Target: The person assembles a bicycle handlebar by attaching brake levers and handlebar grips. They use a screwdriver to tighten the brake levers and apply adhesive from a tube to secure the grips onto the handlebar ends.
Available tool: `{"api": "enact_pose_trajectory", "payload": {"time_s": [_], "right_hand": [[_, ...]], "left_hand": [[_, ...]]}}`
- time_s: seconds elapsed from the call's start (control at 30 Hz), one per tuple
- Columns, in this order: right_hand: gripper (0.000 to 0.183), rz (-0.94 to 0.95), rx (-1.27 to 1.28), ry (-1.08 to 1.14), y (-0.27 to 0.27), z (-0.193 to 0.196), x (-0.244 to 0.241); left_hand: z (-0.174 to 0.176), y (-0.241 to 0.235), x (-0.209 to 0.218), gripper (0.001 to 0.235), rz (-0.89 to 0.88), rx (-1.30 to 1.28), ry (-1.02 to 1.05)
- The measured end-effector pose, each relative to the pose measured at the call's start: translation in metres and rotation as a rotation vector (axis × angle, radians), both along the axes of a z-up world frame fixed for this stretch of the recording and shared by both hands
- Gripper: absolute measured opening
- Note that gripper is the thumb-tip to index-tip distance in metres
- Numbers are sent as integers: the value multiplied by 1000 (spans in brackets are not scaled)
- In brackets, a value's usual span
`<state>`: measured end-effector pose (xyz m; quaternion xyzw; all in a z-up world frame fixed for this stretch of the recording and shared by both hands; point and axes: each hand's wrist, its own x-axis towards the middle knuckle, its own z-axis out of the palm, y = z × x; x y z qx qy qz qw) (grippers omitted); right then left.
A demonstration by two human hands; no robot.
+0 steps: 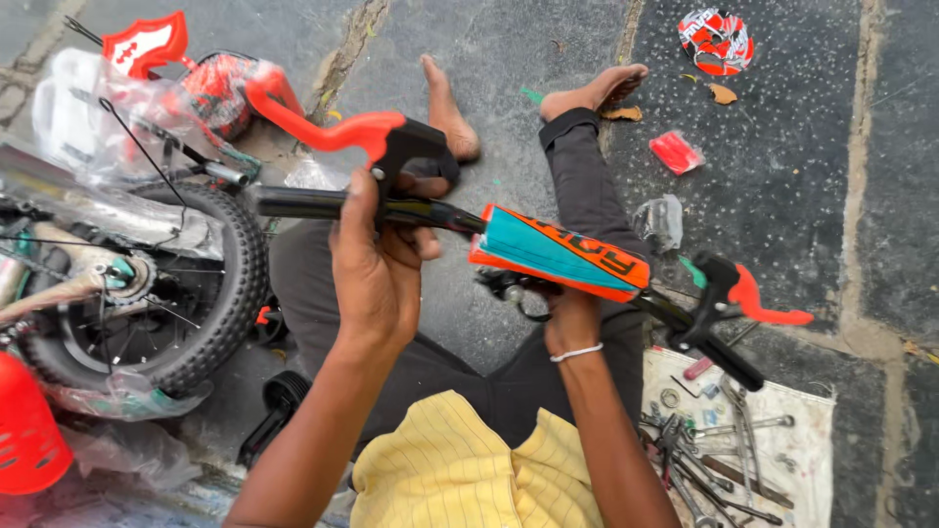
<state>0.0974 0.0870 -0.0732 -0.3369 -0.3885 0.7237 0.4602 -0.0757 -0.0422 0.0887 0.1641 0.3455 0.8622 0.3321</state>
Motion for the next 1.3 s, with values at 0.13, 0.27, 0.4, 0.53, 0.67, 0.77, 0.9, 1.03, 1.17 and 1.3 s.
{"api": "enact_pose_trajectory", "payload": {"time_s": [0.13, 0.27, 0.4, 0.53, 0.67, 0.77, 0.9, 1.03, 1.17, 1.3], "right_hand": [[23, -143, 78, -120, 19, 13, 33], [20, -138, 101, -241, 26, 28, 58], [19, -41, 76, -282, 25, 23, 74], [17, -107, 279, -249, 23, 7, 84], [19, -203, 372, -261, 10, -11, 87], [18, -234, 513, -267, -1, -9, 97], [16, -170, 587, -441, 15, 22, 96], [25, -227, 544, -537, 18, 37, 97], [22, -226, 753, -751, 6, 17, 96], [18, -196, 1016, -826, 27, -21, 68]], "left_hand": [[-28, -23, 16, 43, -30, -450, 523], [-19, -51, 20, 29, 449, -359, 1641], [6, -42, -24, 49, 560, -514, 2262], [4, -16, -44, 34, 175, -585, 2343], [-1, -3, -52, 40, 7, -471, 2188], [-2, 6, -56, 37, -395, -609, 2047], [-11, -2, -50, 42, -1069, -612, 1444], [-33, -4, -41, 45, -575, -495, 1728], [-47, -11, -44, 42, -152, -544, 2012], [-39, -6, -58, 51, -107, -566, 2006]]}}
